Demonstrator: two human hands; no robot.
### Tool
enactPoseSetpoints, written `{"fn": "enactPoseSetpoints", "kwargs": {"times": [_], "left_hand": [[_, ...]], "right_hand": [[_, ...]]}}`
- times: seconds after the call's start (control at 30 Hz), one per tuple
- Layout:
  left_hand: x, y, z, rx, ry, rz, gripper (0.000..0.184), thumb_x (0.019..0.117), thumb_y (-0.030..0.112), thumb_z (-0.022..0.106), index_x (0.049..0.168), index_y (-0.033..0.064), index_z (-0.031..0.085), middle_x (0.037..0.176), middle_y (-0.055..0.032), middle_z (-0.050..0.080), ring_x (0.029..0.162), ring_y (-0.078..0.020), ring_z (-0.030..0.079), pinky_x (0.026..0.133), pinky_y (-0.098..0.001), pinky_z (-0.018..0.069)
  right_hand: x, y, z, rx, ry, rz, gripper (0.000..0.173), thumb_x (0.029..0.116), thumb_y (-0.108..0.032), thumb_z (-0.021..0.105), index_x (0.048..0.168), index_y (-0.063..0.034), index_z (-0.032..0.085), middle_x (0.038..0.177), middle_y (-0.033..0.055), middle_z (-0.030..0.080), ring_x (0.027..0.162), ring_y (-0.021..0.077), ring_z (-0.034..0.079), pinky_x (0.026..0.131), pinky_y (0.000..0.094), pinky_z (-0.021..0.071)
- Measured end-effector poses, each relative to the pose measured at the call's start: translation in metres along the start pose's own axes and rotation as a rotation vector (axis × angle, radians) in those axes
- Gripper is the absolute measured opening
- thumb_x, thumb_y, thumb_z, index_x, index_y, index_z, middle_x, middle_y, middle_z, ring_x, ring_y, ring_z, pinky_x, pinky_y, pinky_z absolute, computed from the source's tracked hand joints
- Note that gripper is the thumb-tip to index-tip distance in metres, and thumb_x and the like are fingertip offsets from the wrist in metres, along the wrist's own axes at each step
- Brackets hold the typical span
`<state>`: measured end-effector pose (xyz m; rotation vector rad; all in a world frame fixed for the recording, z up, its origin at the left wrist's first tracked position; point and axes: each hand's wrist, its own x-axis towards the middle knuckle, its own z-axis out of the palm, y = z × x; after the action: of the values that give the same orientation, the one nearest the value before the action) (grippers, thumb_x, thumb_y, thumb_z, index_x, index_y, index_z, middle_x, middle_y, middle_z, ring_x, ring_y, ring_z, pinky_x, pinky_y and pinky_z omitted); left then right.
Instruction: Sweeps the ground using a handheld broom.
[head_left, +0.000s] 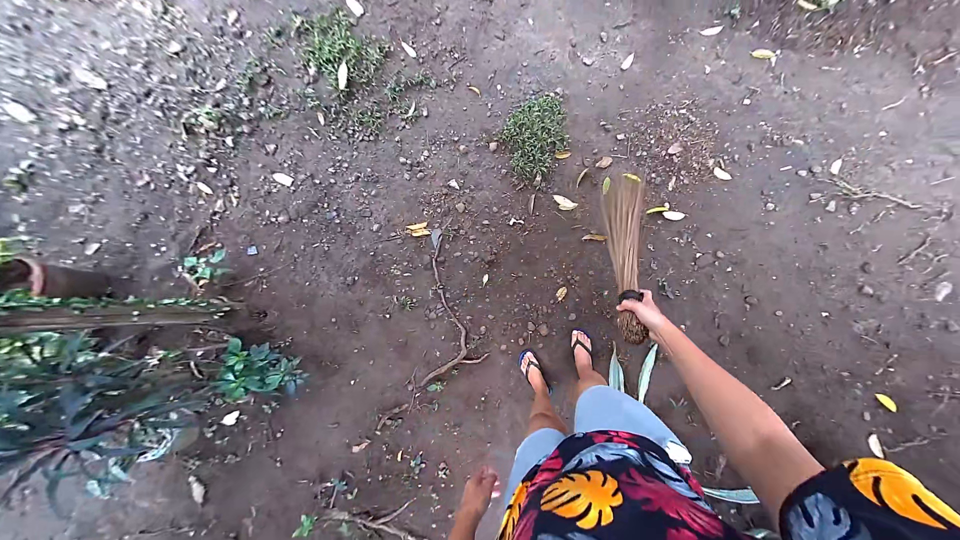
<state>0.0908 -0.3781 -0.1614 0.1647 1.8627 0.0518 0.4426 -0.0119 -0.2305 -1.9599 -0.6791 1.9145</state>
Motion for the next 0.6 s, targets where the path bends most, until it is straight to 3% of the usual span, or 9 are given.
{"fn": "enactPoseSetpoints", "kwargs": {"times": [0.07,0.23,0.27,0.33,0.4,0.5,0.6], "left_hand": [[0.005,-0.007,0.005,0.035,-0.037,-0.054,0.034,0.1089,0.012,0.049,0.135,-0.0074,0.054,0.123,-0.0277,0.066,0.108,-0.0338,0.068,0.097,-0.0472,0.0533],[0.017,0.022,0.011,0.018,-0.015,-0.034,0.036,0.1097,0.017,0.047,0.138,-0.0047,0.053,0.123,-0.0258,0.067,0.105,-0.0328,0.069,0.093,-0.0480,0.0544],[0.016,0.037,0.011,0.000,-0.003,0.015,0.037,0.1092,0.016,0.048,0.138,-0.0060,0.053,0.123,-0.0269,0.066,0.105,-0.0341,0.069,0.093,-0.0488,0.0548],[0.011,0.072,0.010,-0.017,0.015,0.103,0.037,0.1089,0.015,0.048,0.140,-0.0057,0.052,0.125,-0.0267,0.065,0.108,-0.0340,0.068,0.095,-0.0483,0.0542],[0.004,0.102,0.008,-0.022,0.025,0.180,0.039,0.1088,0.016,0.048,0.142,-0.0038,0.051,0.128,-0.0256,0.064,0.111,-0.0329,0.068,0.098,-0.0470,0.0542],[-0.004,0.128,0.006,-0.045,0.051,0.272,0.038,0.1087,0.015,0.049,0.143,-0.0028,0.050,0.127,-0.0242,0.065,0.110,-0.0299,0.069,0.096,-0.0437,0.0554],[-0.010,0.129,0.007,-0.073,0.055,0.272,0.038,0.1087,0.013,0.049,0.143,-0.0039,0.050,0.127,-0.0253,0.064,0.109,-0.0302,0.068,0.096,-0.0433,0.0548]], "right_hand": [[-0.033,0.012,0.000,-0.011,-0.119,0.029,0.083,0.0876,-0.009,0.071,0.155,-0.0115,0.023,0.123,0.0228,0.060,0.092,0.0310,0.068,0.077,0.0481,0.0595],[-0.079,0.046,0.018,-0.110,-0.381,0.216,0.074,0.0874,-0.009,0.072,0.150,-0.0068,0.032,0.110,0.0217,0.063,0.085,0.0291,0.067,0.077,0.0464,0.0583],[-0.076,0.050,0.018,-0.126,-0.423,0.247,0.069,0.0881,-0.009,0.071,0.147,-0.0041,0.037,0.107,0.0206,0.064,0.083,0.0276,0.066,0.076,0.0451,0.0583],[-0.062,0.051,0.012,-0.181,-0.486,0.274,0.042,0.0923,-0.011,0.067,0.130,0.0004,0.053,0.093,0.0147,0.066,0.075,0.0219,0.067,0.071,0.0399,0.0598],[-0.044,0.042,-0.008,-0.225,-0.470,0.326,0.032,0.0958,-0.016,0.063,0.123,0.0003,0.058,0.092,0.0133,0.066,0.076,0.0212,0.066,0.072,0.0398,0.0586],[-0.022,0.019,-0.049,-0.257,-0.278,0.298,0.044,0.0914,-0.014,0.068,0.130,0.0005,0.054,0.100,0.0176,0.065,0.081,0.0259,0.067,0.075,0.0441,0.0587],[-0.021,-0.011,-0.067,-0.318,-0.096,0.237,0.074,0.0839,-0.009,0.077,0.147,-0.0028,0.039,0.126,0.0260,0.059,0.107,0.0339,0.062,0.090,0.0501,0.0539]]}}
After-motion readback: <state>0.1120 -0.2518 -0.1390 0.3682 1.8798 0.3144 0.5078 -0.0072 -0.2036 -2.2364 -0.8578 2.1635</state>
